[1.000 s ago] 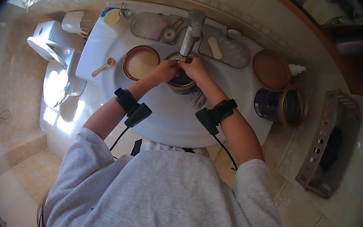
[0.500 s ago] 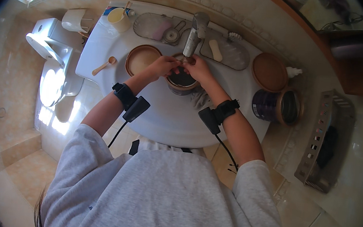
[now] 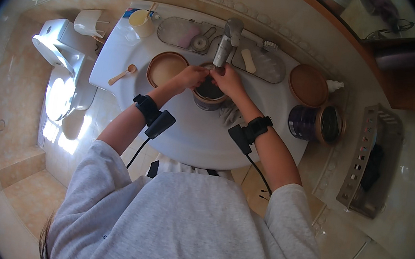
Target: The person wipes down the interior and exterior of several purple and tan canisters using a cloth near a bathroom sink.
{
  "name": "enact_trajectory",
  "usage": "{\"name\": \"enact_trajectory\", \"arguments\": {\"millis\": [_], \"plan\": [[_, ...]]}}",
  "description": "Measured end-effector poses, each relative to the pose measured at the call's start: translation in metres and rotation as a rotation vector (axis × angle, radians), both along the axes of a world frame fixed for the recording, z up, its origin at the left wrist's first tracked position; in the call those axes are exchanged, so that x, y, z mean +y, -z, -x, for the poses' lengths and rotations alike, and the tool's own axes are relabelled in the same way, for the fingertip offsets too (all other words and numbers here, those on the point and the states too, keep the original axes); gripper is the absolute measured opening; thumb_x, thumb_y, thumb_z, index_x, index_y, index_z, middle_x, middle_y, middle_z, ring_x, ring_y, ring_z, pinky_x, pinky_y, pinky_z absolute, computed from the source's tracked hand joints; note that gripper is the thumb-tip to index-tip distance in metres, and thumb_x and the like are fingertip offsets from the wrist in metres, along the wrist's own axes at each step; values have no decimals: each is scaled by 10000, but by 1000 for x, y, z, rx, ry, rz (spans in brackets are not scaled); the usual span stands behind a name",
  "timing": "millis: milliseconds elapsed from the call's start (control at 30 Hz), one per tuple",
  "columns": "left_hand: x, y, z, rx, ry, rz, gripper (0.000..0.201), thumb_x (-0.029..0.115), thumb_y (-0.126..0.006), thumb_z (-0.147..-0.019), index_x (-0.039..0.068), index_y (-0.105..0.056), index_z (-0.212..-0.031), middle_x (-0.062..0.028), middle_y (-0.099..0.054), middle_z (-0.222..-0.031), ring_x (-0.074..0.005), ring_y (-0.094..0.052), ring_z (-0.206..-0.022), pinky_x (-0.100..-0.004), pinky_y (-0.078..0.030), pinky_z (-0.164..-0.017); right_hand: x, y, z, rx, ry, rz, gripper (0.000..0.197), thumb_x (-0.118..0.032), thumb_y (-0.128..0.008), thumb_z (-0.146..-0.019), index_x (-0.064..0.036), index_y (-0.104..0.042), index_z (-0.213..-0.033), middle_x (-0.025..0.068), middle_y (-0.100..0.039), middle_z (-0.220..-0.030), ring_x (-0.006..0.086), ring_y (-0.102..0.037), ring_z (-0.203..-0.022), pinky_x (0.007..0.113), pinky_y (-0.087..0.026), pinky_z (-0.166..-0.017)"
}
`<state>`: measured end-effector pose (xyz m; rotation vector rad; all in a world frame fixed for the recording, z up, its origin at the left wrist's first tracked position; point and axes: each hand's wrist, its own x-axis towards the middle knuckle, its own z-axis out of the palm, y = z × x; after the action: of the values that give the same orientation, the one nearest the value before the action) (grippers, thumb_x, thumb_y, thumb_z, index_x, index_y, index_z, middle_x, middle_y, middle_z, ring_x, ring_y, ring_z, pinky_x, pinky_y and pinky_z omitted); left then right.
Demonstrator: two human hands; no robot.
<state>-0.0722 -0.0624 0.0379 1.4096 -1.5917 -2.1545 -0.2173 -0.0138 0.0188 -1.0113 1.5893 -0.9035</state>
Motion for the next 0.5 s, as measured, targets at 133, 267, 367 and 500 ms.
{"name": "enact_trajectory", "arguments": {"millis": [133,267,367,500], "plan": [[-2,-7,4,4,52,-44,225,185,-433,-812,87,-545,-980,35,-429,-637,-71,-398,-520,-205,-309,-427,4,-3,-4,42,21,44,255,-164,-494,-801,9,-446,-982,93,-565,-763,149,-566,-551,274,-452,-493],[5,8,8,4,122,241,235,176,-426,-804,66,-541,-977,0,-482,-649,-102,-451,-553,-239,-367,-466,6,-16,-11,245,65,43,275,-200,-491,-808,7,-441,-981,99,-561,-726,166,-569,-549,296,-452,-502],[3,17,6,25,171,685,242,184,-426,-803,51,-536,-972,-45,-528,-674,-139,-496,-600,-278,-414,-535,7,-10,-9,606,-4,142,281,-242,-463,-829,4,-447,-963,111,-555,-668,186,-568,-537,305,-452,-499],[-5,22,-7,-51,139,612,267,227,-428,-823,13,-530,-944,-70,-536,-692,-156,-504,-613,-296,-420,-566,5,-21,-17,296,-80,-88,257,-224,-421,-855,15,-457,-941,102,-550,-645,174,-576,-595,299,-457,-526]]}}
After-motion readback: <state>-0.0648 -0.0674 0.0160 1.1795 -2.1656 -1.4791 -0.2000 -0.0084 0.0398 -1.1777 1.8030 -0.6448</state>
